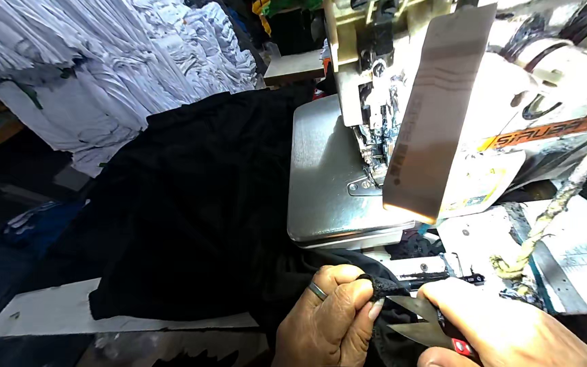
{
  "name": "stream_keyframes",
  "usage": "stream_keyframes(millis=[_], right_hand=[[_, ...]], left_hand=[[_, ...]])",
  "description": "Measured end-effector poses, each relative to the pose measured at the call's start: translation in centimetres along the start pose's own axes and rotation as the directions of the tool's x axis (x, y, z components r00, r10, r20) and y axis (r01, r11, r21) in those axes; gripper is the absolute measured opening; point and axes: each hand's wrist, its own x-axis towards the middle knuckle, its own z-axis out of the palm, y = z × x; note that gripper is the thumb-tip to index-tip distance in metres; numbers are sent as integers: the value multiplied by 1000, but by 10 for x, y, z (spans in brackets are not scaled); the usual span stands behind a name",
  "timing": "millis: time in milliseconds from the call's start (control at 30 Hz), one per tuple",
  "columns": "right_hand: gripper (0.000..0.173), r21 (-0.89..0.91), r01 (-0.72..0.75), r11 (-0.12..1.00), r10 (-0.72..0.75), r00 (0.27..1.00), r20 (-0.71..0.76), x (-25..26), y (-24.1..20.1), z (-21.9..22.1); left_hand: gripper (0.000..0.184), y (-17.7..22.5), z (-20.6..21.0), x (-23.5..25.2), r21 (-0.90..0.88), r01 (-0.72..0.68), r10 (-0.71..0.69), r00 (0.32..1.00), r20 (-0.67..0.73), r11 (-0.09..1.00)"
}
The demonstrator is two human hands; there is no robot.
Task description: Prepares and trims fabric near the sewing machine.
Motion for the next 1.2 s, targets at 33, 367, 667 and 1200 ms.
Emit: stream_keyframes(millis=[33, 367, 667, 1200], right_hand=[[62, 6, 5, 1000, -5, 1000, -5, 0, 1, 1], [57, 63, 38, 997, -35, 998, -57, 0, 6, 4], [53, 144, 133, 981, -122, 989, -84, 2, 14, 4], [38, 651, 42, 758, -96, 994, 47, 12, 31, 14]], left_hand=[[22, 0, 0, 0, 5, -7, 7, 1000, 1, 1000], [20, 0, 4, -4, -6, -15, 15, 1000, 12, 1000], [19, 7, 1, -3, 33, -68, 65, 994, 90, 997], [16, -1, 8, -12, 281, -233, 226, 972, 59, 931]])
